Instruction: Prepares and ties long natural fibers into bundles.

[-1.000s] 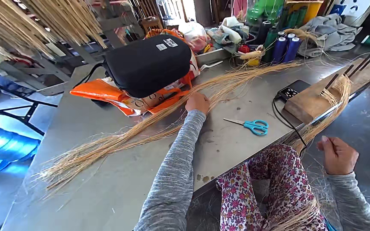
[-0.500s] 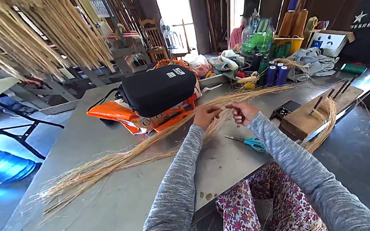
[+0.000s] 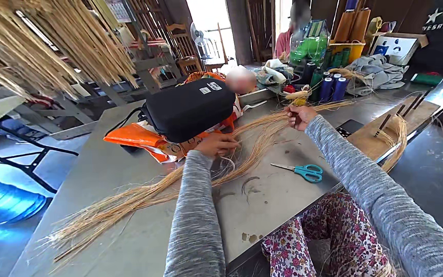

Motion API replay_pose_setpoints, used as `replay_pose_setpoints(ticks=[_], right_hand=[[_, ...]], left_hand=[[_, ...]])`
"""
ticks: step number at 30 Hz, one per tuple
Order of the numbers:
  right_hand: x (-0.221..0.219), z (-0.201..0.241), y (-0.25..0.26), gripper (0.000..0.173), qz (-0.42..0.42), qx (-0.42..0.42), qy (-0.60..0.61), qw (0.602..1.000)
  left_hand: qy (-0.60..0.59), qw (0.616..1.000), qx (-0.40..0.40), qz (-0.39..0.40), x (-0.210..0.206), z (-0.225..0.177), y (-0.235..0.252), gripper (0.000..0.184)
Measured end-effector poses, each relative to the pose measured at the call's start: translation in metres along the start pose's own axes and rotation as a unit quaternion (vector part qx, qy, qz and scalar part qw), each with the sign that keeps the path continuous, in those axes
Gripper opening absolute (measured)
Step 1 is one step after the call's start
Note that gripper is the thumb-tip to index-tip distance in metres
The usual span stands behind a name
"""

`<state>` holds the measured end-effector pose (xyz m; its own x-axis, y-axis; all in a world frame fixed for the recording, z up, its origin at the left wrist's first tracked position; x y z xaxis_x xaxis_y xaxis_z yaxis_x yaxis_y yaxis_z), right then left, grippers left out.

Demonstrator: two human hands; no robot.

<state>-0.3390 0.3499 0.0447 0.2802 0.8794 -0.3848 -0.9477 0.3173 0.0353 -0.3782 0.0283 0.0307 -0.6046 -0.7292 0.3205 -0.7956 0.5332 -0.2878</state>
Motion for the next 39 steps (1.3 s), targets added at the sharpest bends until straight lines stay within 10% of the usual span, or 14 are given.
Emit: replay_pose_setpoints(ticks=[20, 23, 27, 32, 39], right_hand=[[0.131, 0.1, 0.025, 0.027, -0.261, 0.202, -0.041, 0.943], [0.122, 0.113, 0.001, 0.068, -0.292, 0.232, -0.263, 0.89], [0.049, 0.095, -0.035, 0.057, -0.059, 0.365, -0.531, 0.762], [-0.066, 0.019, -0.071, 0.036, 0.313, 0.356, -0.555, 0.684], [-0.082, 0.001, -0.051, 0.031, 0.402, 0.162, -0.593, 0.679]], left_hand=[[-0.419, 0.894, -0.158, -0.019, 0.034, 0.069, -0.011, 0.029], [-0.368, 0.922, -0.112, -0.048, 0.023, 0.053, -0.01, 0.032], [-0.217, 0.975, -0.043, -0.033, -0.001, 0.021, -0.01, 0.028], [-0.103, 0.995, -0.013, 0.01, -0.034, -0.006, 0.001, 0.021], [-0.09, 0.996, 0.004, 0.014, -0.049, -0.002, 0.02, 0.016]])
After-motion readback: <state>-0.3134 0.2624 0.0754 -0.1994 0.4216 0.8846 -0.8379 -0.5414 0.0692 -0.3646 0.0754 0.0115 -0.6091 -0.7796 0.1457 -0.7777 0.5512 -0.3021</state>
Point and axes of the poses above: each hand's wrist, its own y-axis towards the middle knuckle, its own x-axis out of the back of the hand, z = x × y, the point moved 1 cm from there along y, towards the middle knuckle, and after that the axes turned 15 degrees about x, right-handed, at the moved point
